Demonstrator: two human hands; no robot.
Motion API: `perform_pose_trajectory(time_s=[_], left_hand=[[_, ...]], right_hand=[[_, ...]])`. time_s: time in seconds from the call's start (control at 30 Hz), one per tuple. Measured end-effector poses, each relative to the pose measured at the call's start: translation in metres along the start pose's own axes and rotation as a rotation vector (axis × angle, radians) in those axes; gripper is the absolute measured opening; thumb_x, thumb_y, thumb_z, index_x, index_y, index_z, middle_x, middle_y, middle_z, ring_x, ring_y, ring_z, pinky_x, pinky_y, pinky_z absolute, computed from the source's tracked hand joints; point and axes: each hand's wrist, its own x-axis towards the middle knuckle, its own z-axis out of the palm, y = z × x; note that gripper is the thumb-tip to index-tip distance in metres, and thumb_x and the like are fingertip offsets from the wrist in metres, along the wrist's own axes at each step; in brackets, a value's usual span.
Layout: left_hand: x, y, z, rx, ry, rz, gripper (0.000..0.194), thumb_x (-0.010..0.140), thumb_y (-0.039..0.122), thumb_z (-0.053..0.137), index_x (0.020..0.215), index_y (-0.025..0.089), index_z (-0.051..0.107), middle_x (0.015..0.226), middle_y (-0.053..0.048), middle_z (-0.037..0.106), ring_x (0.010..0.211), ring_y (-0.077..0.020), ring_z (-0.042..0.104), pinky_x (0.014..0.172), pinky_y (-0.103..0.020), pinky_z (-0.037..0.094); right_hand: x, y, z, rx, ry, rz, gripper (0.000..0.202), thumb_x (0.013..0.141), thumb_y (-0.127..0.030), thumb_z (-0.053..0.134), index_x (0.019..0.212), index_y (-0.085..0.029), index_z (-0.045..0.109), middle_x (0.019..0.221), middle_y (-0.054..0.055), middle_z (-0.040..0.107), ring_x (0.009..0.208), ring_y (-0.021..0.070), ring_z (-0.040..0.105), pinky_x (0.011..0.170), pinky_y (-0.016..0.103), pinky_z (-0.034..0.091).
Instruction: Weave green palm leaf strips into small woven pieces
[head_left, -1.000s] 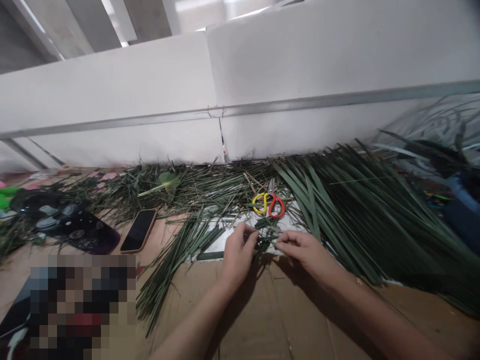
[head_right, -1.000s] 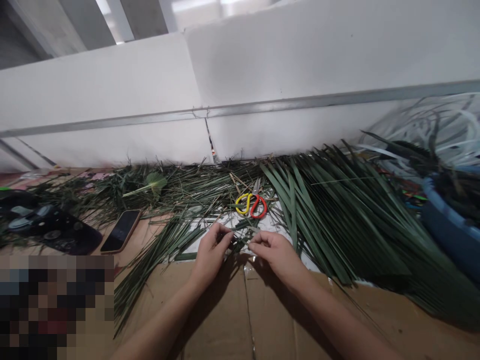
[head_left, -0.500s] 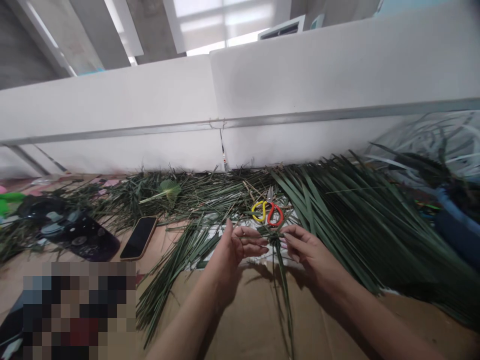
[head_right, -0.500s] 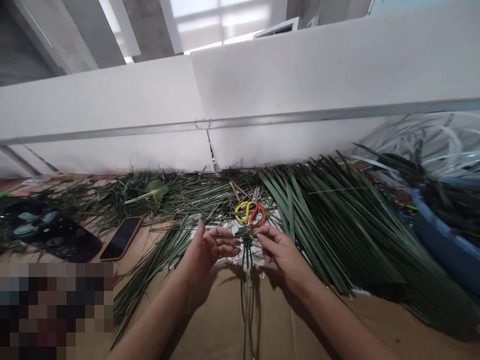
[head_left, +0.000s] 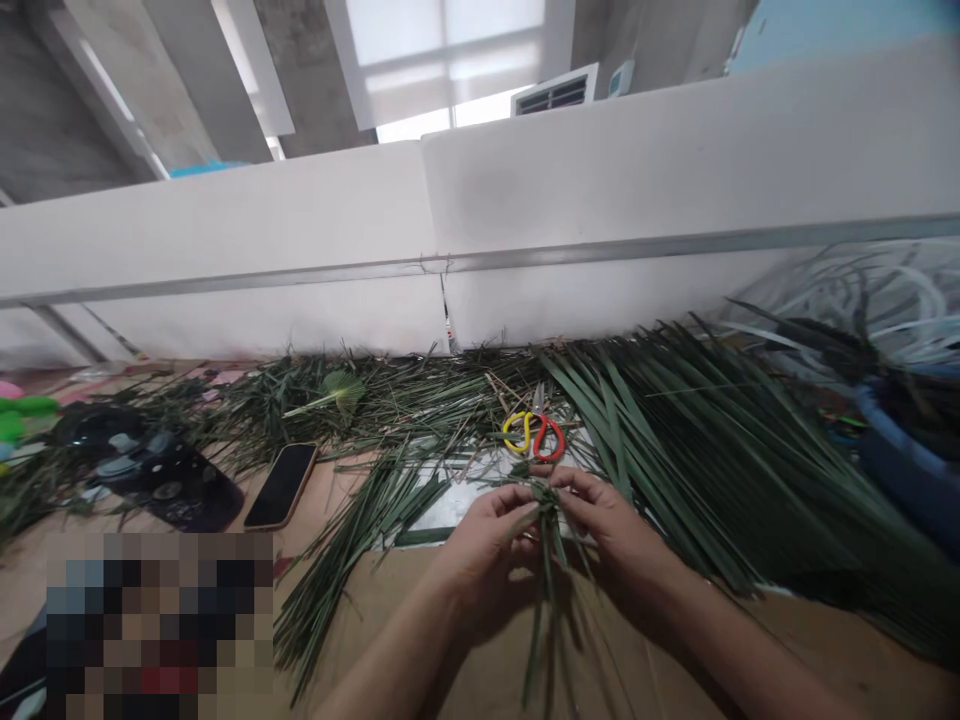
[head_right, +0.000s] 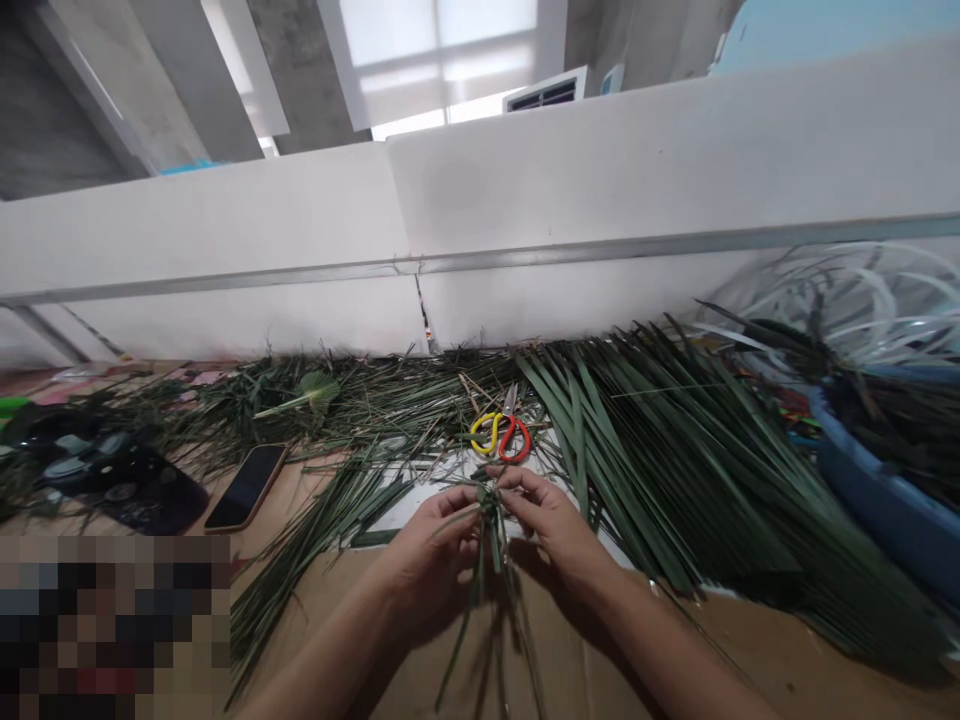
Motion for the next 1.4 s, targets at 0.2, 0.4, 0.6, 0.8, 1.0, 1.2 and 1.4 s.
perform_pose_trajectory(time_s=[0.2,0.4,0.6,0.8,1.0,1.2,1.4], left_hand=[[0.000,-0.002,0.001,-0.019,0.050,-0.005,0.037,0.072,0.031,0.086,0.099,0.022,0.064,0.089,-0.002,0.069,0.067,-0.0142,0.065,0.067,-0.029,0.052],[0.010,-0.003,-0.003,-0.020,0.086,0.142,0.036,0.070,0.036,0.087,0.087,0.019,0.059,0.074,0.000,0.065,0.059,-0.0125,0.061,0.061,-0.026,0.052],[0.014,-0.003,-0.009,0.015,0.102,0.162,0.039,0.071,0.039,0.087,0.093,0.018,0.062,0.074,-0.002,0.068,0.061,-0.0140,0.064,0.061,-0.025,0.052],[0.013,-0.006,-0.006,0.004,0.065,0.207,0.042,0.064,0.035,0.093,0.091,0.018,0.066,0.083,-0.001,0.065,0.065,-0.0119,0.062,0.062,-0.024,0.050],[0.017,-0.005,-0.013,0.066,0.083,0.213,0.044,0.062,0.037,0.095,0.091,0.015,0.070,0.085,-0.004,0.068,0.065,-0.0112,0.061,0.064,-0.024,0.049],[0.014,-0.003,-0.008,0.002,0.072,0.161,0.048,0.059,0.036,0.097,0.093,0.016,0.069,0.079,-0.002,0.067,0.060,-0.0113,0.061,0.060,-0.023,0.049],[0.014,-0.004,-0.008,-0.016,0.060,0.179,0.045,0.059,0.035,0.097,0.090,0.016,0.069,0.081,-0.002,0.067,0.062,-0.0105,0.061,0.061,-0.023,0.049]], right_hand=[[0.001,0.000,-0.002,-0.136,0.039,-0.165,0.024,0.081,-0.047,0.077,0.095,-0.028,0.078,0.130,0.009,0.070,0.122,0.0321,0.062,0.101,0.046,0.049],[-0.008,-0.011,0.003,-0.348,0.151,-0.324,0.027,0.081,-0.026,0.070,0.107,-0.028,0.074,0.132,0.008,0.069,0.099,0.0252,0.068,0.070,0.033,0.050],[-0.014,-0.010,0.005,-0.428,0.131,-0.450,0.017,0.087,-0.023,0.068,0.101,-0.027,0.076,0.116,0.007,0.076,0.102,0.0249,0.070,0.065,0.030,0.050],[-0.013,-0.008,0.002,-0.383,0.162,-0.480,0.013,0.088,-0.029,0.071,0.098,-0.028,0.080,0.099,0.004,0.079,0.090,0.0229,0.072,0.073,0.031,0.053],[-0.010,-0.004,0.000,-0.356,0.166,-0.455,0.016,0.088,-0.027,0.071,0.099,-0.030,0.082,0.099,0.004,0.080,0.090,0.0235,0.073,0.073,0.032,0.055],[-0.012,-0.006,0.001,-0.351,0.187,-0.480,0.016,0.088,-0.027,0.071,0.099,-0.031,0.082,0.098,0.003,0.080,0.090,0.0224,0.073,0.079,0.032,0.056],[-0.015,-0.009,0.004,-0.382,0.228,-0.498,0.014,0.089,-0.028,0.070,0.097,-0.028,0.082,0.096,0.004,0.080,0.086,0.0225,0.072,0.073,0.032,0.055]])
